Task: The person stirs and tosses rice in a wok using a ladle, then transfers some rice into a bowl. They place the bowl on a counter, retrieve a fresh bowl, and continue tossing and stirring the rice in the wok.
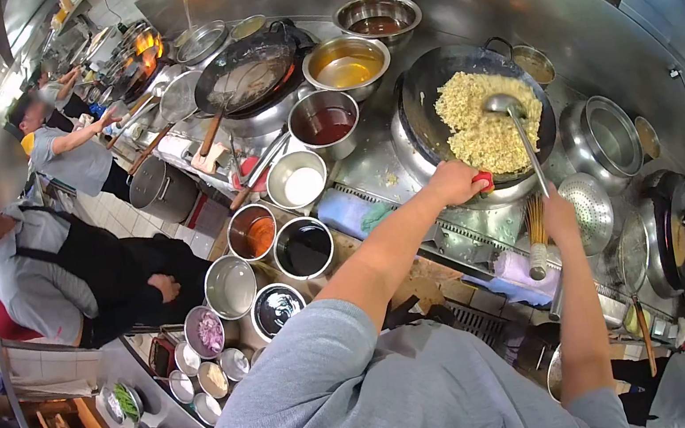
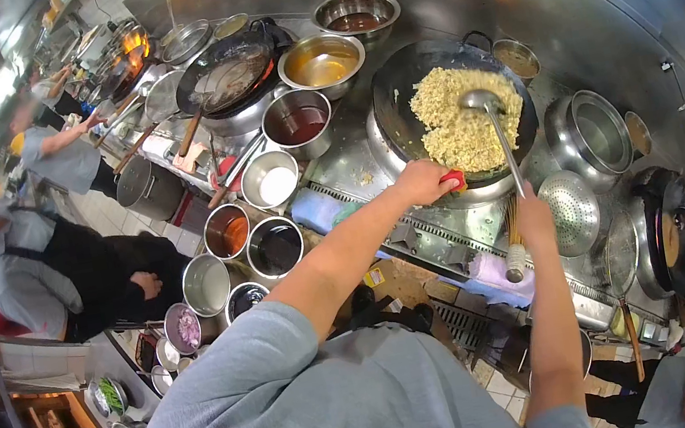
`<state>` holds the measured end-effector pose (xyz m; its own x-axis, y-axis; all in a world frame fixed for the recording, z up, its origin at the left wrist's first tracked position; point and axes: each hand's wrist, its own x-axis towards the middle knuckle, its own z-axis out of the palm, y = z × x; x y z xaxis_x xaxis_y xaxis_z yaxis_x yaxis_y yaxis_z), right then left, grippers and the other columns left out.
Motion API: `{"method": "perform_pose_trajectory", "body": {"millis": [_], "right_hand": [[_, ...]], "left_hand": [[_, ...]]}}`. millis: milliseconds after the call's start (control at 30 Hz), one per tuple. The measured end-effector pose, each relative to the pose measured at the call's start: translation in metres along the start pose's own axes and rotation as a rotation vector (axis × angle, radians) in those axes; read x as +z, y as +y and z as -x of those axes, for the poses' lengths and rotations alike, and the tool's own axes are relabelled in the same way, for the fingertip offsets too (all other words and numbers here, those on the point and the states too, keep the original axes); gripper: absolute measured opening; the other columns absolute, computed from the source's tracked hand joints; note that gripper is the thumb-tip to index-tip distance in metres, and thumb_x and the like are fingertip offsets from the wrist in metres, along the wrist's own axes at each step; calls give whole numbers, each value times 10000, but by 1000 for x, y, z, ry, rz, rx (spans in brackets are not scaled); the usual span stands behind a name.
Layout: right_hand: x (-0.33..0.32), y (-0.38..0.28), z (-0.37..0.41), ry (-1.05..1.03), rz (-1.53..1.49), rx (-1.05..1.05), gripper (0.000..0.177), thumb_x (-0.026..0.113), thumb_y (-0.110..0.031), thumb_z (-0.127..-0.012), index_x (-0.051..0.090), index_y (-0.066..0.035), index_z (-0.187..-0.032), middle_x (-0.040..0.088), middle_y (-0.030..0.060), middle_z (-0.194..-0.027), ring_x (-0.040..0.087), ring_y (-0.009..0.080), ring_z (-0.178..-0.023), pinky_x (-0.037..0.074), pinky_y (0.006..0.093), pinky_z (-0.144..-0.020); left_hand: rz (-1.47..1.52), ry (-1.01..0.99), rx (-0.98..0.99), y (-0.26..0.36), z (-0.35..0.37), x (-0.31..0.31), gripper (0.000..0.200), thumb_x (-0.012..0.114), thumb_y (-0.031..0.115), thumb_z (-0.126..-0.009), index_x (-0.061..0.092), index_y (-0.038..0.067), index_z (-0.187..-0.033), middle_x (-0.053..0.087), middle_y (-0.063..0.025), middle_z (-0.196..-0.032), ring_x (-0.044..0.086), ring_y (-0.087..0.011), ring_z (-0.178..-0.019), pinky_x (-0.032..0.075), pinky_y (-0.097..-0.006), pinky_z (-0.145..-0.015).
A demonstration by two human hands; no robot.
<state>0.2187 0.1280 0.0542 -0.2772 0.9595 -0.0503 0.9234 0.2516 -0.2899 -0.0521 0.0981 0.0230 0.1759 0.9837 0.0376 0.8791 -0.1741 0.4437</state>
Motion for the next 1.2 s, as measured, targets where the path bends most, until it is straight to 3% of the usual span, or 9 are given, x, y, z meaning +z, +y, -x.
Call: {"method": "perform_pose_trajectory", "body": {"millis": [67, 167, 233, 433, 633, 733, 967, 1033, 1200], "right_hand": [[33, -28, -33, 77, -191, -70, 268, 477, -185, -960, 544, -37, -1172, 656, 287, -918, 635, 465, -904, 493, 553, -776], [71, -52, -37, 31, -199, -129, 307, 504, -203, -949, 540, -55, -1216, 670, 259, -907, 654, 432, -882, 507, 532, -764], [44, -58, 4, -70, -93, -46, 434, 490, -203, -955, 447, -89, -1372, 666, 273, -930, 642, 456, -881, 499, 545, -783], [-59, -38, 103, -58, -117, 1, 473, 470, -191, -963, 407, -106, -1425, 660, 277, -946, 638, 463, -873, 491, 546, -784], [-234, -49, 201, -488, -90, 8, 612, 523, -167, -940, 310, -220, -1511, 652, 262, -1034, 640, 416, -904, 490, 474, -811], [-234, -51, 179, -533, 112, -106, 599, 539, -168, -925, 356, -220, -1492, 660, 233, -1044, 639, 407, -897, 489, 463, -817], [-75, -71, 83, -234, 94, -91, 561, 489, -151, -935, 376, -177, -1483, 665, 243, -938, 649, 413, -856, 511, 510, -786], [-72, -81, 90, -175, 90, -52, 601, 487, -111, -920, 341, -168, -1500, 662, 248, -901, 652, 412, -839, 513, 502, -760], [-120, -71, 134, -310, 2, -124, 576, 512, -152, -942, 334, -149, -1490, 656, 272, -959, 638, 440, -864, 501, 510, -803]], "left_hand": [[-15, -47, 15, -2, -2, -1, 451, 486, 511, -936, 699, 115, -973, 688, -185, -900, 650, -379, -897, 490, -496, -797], [2, -33, 94, -9, -4, 1, 465, 426, 569, -945, 703, 219, -1076, 699, -182, -917, 656, -380, -888, 460, -521, -825], [-94, -50, 24, 10, -1, -10, 492, 399, 579, -949, 731, 216, -963, 717, -123, -903, 666, -332, -889, 409, -484, -797], [-107, 101, 47, -2, -8, 19, 395, 487, 506, -945, 724, 190, -947, 703, -103, -842, 658, -310, -830, 414, -470, -792], [-26, 99, 96, 73, 53, -62, 395, 506, 483, -941, 716, 149, -914, 685, -114, -718, 664, -315, -710, 441, -479, -804], [-29, 337, 282, 82, 44, -80, 357, 589, 426, -908, 685, 122, -747, 630, -113, -579, 616, -319, -533, 451, -465, -732], [-65, 275, 205, 40, 77, 70, 379, 569, 448, -912, 653, 129, -725, 631, -102, -605, 607, -290, -551, 397, -458, -700], [-88, 142, 284, 42, 104, 55, 417, 553, 443, -921, 643, 144, -645, 615, -97, -559, 607, -262, -523, 396, -458, -723], [-120, 171, 163, 25, 32, 9, 437, 474, 489, -959, 703, 145, -816, 669, -120, -684, 643, -319, -639, 400, -472, -751]]}}
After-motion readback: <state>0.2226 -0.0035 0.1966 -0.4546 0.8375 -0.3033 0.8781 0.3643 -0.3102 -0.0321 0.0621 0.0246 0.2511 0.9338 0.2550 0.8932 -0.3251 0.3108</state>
